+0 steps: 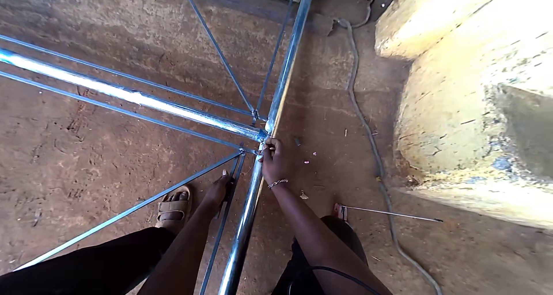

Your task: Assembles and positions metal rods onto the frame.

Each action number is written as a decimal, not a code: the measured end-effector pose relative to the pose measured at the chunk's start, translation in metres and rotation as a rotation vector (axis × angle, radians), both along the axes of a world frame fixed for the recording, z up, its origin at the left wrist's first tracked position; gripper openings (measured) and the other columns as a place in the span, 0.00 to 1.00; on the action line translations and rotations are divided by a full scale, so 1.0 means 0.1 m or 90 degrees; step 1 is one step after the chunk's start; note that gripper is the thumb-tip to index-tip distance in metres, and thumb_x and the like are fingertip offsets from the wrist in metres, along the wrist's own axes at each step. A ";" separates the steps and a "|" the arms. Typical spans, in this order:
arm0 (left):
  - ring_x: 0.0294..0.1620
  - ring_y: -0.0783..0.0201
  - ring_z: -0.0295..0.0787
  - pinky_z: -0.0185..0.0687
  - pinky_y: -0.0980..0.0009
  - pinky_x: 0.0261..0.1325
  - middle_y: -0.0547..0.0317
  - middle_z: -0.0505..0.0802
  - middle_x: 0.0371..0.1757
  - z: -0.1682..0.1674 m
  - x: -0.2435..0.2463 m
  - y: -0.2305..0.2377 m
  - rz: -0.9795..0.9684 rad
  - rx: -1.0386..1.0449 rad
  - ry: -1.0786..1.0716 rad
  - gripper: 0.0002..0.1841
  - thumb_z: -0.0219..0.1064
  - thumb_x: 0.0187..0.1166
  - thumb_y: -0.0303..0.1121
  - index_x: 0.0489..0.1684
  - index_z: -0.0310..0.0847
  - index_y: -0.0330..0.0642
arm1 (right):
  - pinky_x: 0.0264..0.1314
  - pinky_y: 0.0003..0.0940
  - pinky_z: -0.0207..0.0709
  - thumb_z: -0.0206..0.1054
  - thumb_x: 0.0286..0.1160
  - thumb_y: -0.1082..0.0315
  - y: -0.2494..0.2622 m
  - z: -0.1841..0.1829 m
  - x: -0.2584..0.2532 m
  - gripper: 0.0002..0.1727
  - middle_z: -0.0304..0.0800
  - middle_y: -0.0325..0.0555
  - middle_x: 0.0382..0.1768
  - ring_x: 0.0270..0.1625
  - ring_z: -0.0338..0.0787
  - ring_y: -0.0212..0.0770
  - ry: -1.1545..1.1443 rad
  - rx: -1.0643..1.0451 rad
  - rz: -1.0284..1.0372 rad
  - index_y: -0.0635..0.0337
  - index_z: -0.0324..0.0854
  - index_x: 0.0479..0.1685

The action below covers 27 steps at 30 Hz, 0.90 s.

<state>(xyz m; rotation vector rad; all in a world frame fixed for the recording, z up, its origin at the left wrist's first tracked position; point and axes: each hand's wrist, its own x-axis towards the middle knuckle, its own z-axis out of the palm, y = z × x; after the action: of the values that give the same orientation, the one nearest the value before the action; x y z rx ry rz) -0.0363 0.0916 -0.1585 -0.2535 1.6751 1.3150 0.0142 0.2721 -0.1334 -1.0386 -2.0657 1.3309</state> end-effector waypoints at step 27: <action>0.34 0.55 0.83 0.82 0.52 0.45 0.51 0.85 0.35 -0.29 0.06 0.29 -0.229 -0.039 0.155 0.25 0.50 0.92 0.50 0.62 0.78 0.35 | 0.50 0.57 0.81 0.63 0.82 0.68 -0.29 -0.45 -0.15 0.10 0.86 0.59 0.56 0.55 0.89 0.59 -0.233 0.479 0.050 0.60 0.81 0.56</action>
<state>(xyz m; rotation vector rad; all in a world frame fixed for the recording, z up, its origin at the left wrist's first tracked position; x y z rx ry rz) -0.0303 0.1203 -0.1873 0.1747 1.8628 1.0549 -0.0011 0.2428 -0.1780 -0.8866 -2.5719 0.3053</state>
